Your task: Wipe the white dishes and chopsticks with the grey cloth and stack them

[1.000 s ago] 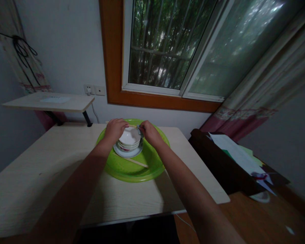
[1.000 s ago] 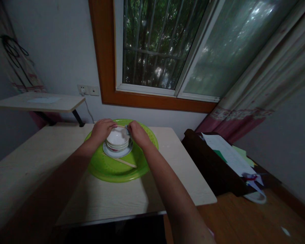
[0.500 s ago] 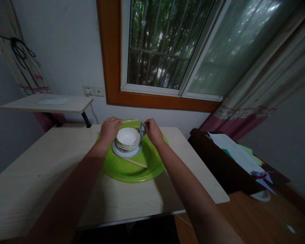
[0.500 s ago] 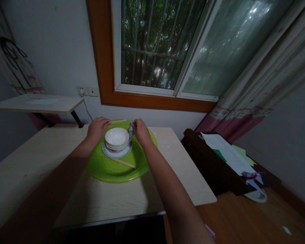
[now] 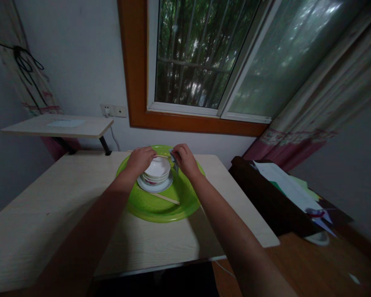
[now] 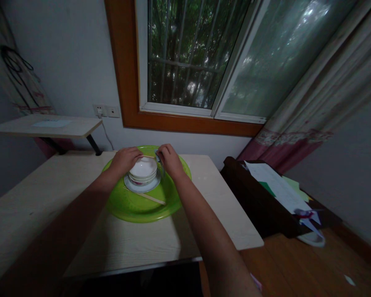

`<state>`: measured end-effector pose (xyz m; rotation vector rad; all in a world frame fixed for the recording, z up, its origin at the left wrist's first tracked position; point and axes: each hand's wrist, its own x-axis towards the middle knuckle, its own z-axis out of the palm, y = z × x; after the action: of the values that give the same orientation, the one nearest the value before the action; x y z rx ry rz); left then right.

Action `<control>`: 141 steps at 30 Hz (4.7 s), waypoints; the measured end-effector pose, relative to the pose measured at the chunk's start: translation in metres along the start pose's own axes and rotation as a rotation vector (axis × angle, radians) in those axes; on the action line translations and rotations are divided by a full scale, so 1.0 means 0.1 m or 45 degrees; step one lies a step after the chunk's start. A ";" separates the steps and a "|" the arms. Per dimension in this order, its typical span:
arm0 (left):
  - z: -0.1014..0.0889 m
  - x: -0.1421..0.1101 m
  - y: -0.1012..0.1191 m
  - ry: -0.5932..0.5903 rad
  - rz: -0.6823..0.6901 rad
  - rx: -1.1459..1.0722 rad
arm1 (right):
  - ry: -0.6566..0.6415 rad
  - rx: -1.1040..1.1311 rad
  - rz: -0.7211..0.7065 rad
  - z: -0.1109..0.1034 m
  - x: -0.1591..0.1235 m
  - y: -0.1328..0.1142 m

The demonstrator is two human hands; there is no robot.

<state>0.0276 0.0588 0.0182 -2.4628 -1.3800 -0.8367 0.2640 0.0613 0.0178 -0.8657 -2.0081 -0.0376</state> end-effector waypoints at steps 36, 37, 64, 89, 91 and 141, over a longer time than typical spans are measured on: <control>0.01 0.01 -0.05 0.181 -0.021 -0.189 | -0.090 -0.028 0.053 0.01 -0.04 0.08; 0.01 0.01 -0.05 0.173 -0.013 -0.168 | -0.086 -0.035 0.038 0.00 -0.04 0.07; -0.05 -0.03 0.09 0.235 -0.088 -0.949 | -0.267 -0.078 -0.024 0.06 -0.07 0.05; -0.03 -0.01 -0.01 0.481 -0.536 -1.285 | -0.270 -0.205 0.152 0.04 -0.07 0.12; -0.04 0.01 0.00 0.485 -0.551 -1.284 | -0.243 -0.186 0.164 0.04 -0.07 0.13; -0.01 0.00 0.03 0.325 -0.546 -1.186 | -0.088 -0.049 0.136 0.02 -0.07 0.09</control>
<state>0.0302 0.0567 0.0190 -2.4581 -1.6908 -2.2247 0.2701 0.0646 0.0090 -1.0105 -2.0278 0.0144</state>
